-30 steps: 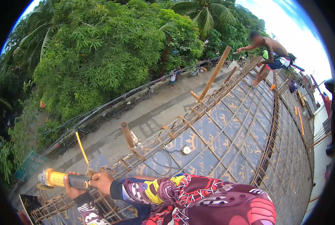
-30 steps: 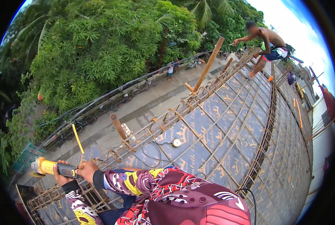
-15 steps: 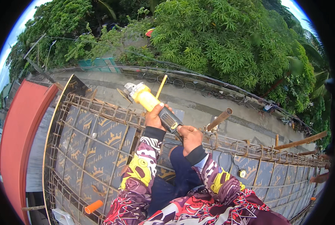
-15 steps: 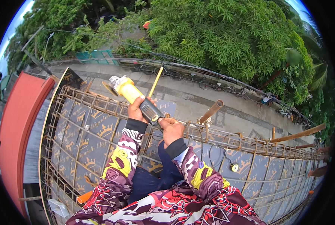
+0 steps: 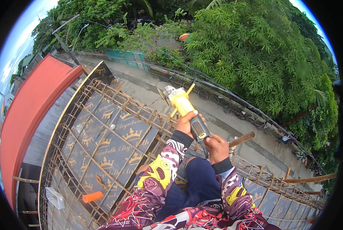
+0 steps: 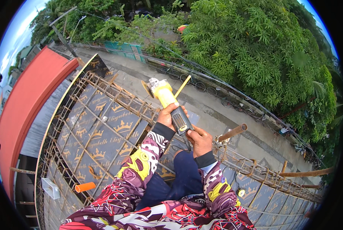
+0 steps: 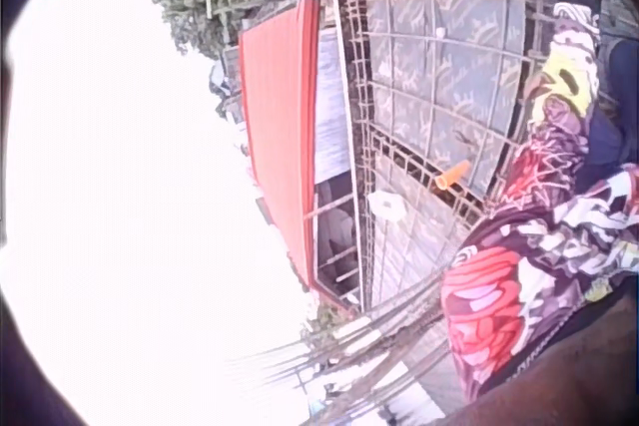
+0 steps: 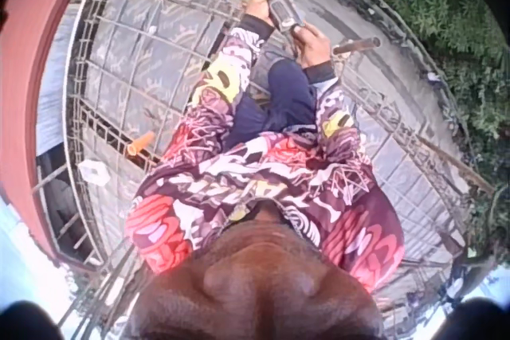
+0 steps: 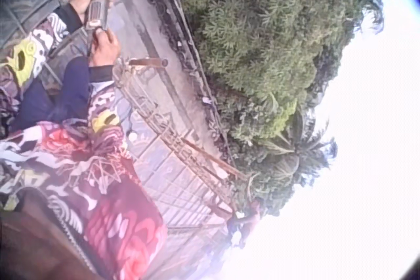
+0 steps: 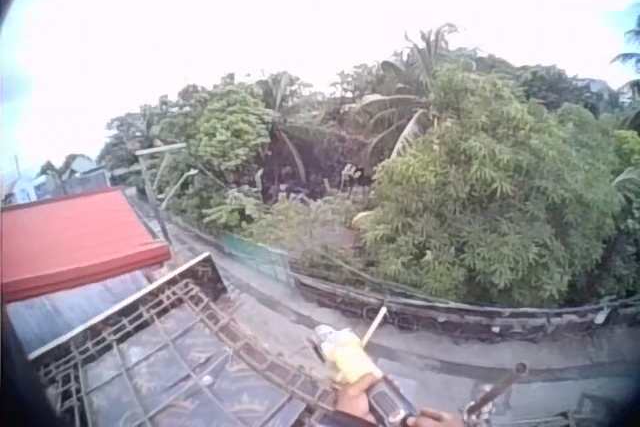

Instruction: The person uses a hammer to tap and adjust a rebar grid on a construction site. They also use a yellow handheld tool to work on the rebar structure.

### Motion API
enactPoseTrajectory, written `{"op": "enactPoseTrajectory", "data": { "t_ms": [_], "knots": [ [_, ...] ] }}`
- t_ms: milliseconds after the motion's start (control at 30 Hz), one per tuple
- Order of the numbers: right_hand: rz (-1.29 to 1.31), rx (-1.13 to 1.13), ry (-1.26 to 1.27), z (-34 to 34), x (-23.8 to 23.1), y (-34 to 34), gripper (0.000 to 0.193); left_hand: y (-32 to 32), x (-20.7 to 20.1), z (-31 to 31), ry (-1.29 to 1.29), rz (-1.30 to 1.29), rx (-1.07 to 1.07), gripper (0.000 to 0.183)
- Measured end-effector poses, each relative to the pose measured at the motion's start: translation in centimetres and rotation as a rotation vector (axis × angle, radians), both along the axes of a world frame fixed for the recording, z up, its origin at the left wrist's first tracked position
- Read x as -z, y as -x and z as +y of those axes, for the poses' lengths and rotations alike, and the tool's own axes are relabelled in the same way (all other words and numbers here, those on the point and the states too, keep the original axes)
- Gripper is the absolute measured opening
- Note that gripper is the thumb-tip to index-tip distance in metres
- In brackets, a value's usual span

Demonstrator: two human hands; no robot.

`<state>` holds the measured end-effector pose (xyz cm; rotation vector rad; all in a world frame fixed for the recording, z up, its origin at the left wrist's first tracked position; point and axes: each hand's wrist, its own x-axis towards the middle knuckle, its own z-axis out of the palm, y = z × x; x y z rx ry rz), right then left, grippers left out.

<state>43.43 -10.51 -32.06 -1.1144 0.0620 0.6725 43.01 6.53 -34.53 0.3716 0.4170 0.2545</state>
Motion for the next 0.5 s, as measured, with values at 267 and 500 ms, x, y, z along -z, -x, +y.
{"op": "enactPoseTrajectory", "data": {
  "t_ms": [267,500],
  "knots": [
    [-0.050,-0.018,0.015,-0.3,1.1,-0.5,0.044,-0.7,0.7,0.2,0.036,-0.060,0.021,0.024],
    [-0.590,-0.380,0.539,-0.6,-0.6,-5.8,0.085,-1.8,1.9,-1.7,-0.223,0.039,-0.027,0.024]
  ]
}}
